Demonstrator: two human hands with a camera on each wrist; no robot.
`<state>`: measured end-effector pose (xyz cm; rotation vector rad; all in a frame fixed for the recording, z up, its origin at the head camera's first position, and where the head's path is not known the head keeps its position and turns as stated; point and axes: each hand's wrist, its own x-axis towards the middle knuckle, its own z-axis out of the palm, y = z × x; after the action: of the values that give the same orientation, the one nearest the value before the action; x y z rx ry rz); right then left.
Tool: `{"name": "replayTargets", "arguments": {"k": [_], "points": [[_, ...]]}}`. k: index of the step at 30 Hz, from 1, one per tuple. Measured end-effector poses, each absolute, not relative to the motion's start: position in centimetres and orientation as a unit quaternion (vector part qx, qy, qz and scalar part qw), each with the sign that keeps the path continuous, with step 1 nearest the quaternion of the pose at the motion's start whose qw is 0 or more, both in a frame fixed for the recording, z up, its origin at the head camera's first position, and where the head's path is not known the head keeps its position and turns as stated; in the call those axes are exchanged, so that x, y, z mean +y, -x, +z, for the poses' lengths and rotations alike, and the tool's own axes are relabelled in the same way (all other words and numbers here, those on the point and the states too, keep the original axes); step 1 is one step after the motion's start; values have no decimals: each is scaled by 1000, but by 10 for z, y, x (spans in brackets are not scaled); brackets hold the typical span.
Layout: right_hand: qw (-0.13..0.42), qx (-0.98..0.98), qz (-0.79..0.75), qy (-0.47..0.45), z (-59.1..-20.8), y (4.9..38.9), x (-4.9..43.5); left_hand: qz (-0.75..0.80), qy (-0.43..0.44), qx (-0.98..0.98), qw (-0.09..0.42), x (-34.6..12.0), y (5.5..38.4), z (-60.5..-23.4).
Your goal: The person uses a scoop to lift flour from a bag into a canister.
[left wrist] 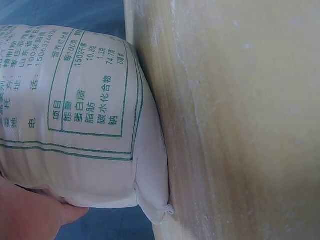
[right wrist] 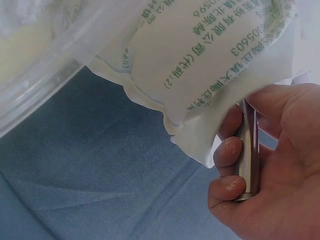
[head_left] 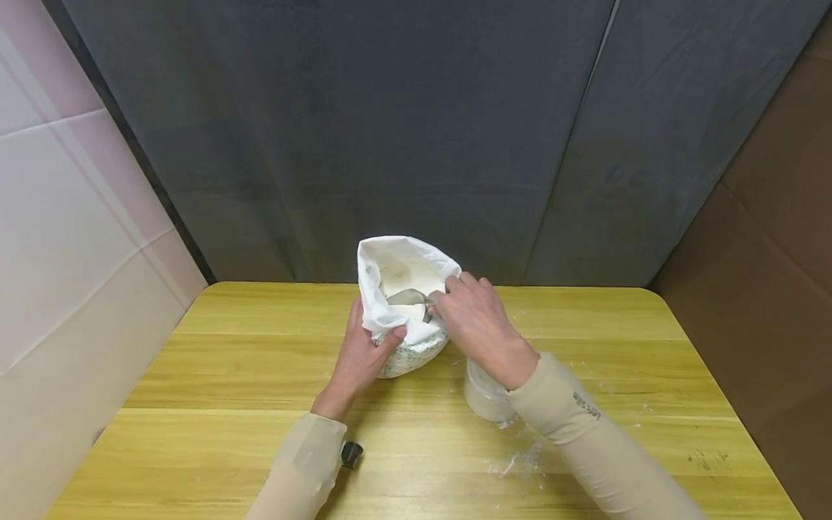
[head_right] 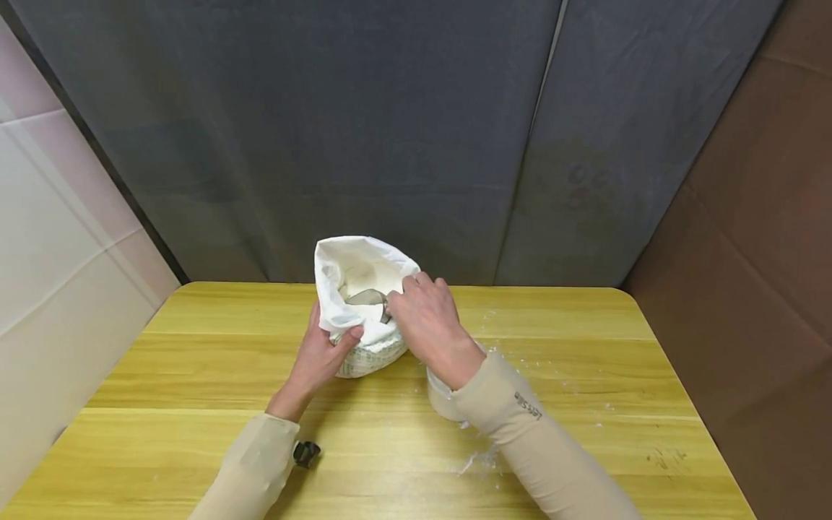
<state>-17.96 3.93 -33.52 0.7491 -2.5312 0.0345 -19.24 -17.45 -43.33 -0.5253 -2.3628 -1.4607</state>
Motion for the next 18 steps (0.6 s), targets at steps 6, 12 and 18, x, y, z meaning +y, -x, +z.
{"name": "replayTargets", "arguments": {"k": [6,12,18], "points": [[243,-930,26,-273,-339,183,39,-508,182,-827,157,-174,193,-434],[231,-935,26,-268,-338,186,41,-504,182,-830,156,-175,194,-435],[240,-936,30,-258,-331,185,47,-504,184,-829,158,-175,195,-435]]}}
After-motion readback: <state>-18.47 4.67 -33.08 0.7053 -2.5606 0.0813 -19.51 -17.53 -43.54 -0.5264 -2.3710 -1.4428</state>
